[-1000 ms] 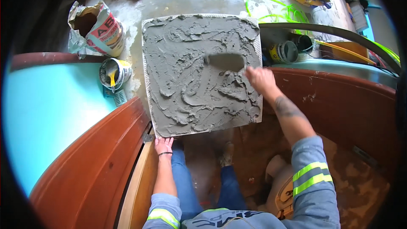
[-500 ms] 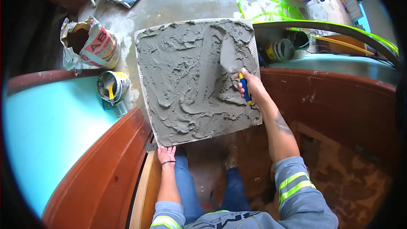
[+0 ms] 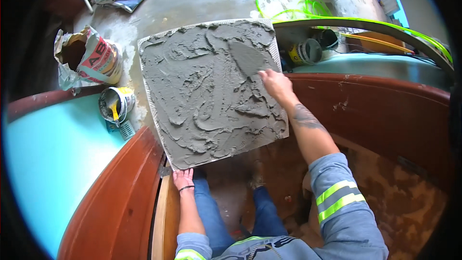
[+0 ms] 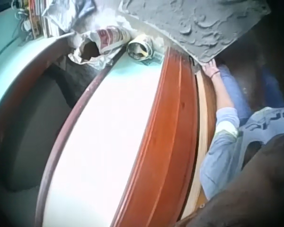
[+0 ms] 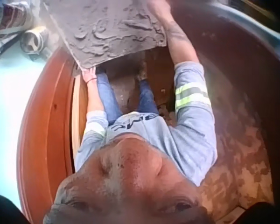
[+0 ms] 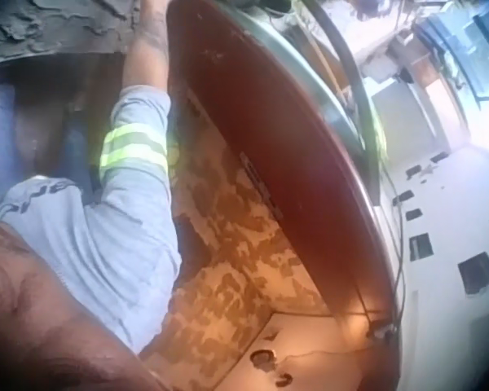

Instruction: The person is applying thin-set mortar or adhesive to the back of a tile using a trowel in a bathroom under renovation.

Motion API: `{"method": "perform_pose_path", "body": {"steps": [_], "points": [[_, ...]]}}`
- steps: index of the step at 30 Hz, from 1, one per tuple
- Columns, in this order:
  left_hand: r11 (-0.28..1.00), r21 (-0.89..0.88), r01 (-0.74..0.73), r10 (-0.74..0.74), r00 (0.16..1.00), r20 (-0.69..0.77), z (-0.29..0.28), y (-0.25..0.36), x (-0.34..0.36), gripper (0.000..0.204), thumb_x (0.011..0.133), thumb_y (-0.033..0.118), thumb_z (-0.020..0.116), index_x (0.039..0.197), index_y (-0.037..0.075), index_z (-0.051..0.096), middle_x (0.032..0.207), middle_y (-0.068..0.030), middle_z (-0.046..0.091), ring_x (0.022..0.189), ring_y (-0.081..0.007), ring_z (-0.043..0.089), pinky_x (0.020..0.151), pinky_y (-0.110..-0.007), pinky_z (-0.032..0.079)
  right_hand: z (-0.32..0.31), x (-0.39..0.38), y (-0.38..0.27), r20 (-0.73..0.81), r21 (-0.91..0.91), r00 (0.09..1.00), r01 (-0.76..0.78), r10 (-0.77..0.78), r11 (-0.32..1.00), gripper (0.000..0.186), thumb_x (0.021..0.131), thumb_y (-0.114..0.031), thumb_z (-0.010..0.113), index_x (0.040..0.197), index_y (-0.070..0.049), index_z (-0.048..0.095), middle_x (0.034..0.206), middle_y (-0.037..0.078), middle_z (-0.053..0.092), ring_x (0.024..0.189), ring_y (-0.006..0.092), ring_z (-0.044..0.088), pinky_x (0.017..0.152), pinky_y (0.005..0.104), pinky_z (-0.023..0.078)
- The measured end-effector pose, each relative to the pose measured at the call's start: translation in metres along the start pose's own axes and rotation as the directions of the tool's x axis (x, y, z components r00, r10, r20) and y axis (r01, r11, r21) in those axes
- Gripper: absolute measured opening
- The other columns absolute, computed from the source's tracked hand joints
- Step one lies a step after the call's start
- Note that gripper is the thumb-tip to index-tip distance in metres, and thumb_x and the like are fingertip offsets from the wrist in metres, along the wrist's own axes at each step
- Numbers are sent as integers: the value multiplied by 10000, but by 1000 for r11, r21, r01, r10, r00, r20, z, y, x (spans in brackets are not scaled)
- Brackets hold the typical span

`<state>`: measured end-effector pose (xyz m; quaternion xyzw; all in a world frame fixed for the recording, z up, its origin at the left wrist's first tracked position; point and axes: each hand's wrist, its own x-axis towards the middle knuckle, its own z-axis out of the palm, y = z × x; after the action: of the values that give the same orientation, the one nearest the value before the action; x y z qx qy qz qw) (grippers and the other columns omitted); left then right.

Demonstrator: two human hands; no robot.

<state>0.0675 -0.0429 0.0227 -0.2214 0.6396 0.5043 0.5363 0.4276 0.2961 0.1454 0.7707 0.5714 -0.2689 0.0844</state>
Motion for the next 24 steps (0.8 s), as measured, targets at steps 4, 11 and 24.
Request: {"method": "perform_pose_path", "body": {"steps": [4, 11, 24], "points": [[1000, -24, 8, -9, 999, -40, 8, -8, 1, 349, 983, 195, 356, 1319, 99, 341, 1288, -148, 472, 1183, -331, 483, 954, -511, 425, -31, 3, 62, -69, -59, 990, -131, 126, 990, 449, 932, -453, 390, 1029, -67, 599, 1020, 227, 625, 1013, 416, 562, 860, 493, 429], [1000, -16, -20, 20, 1000, -2, 0, -8, 4, 350, 971, 169, 381, 1310, 94, 342, 1292, -148, 464, 1189, -345, 477, 964, -524, 417, -11, -45, 72, 463, 778, 865, -502, 195, 377, 381, 945, -433, 435, 889, -74, 552, 618, -2, 480, 469, 110, 454, 423, 287, 395], [999, 1, -44, 44, 999, -5, -10, -2, 11, 359, 961, 154, 418, 1307, 99, 341, 1280, -138, 478, 1153, -340, 507, 944, -532, 431, 26, -30, 36, 464, 860, 879, -476, 109, 184, 360, 967, -419, 391, 977, -90, 537, 610, -18, 458, 465, 95, 418, 428, 264, 374]]}}
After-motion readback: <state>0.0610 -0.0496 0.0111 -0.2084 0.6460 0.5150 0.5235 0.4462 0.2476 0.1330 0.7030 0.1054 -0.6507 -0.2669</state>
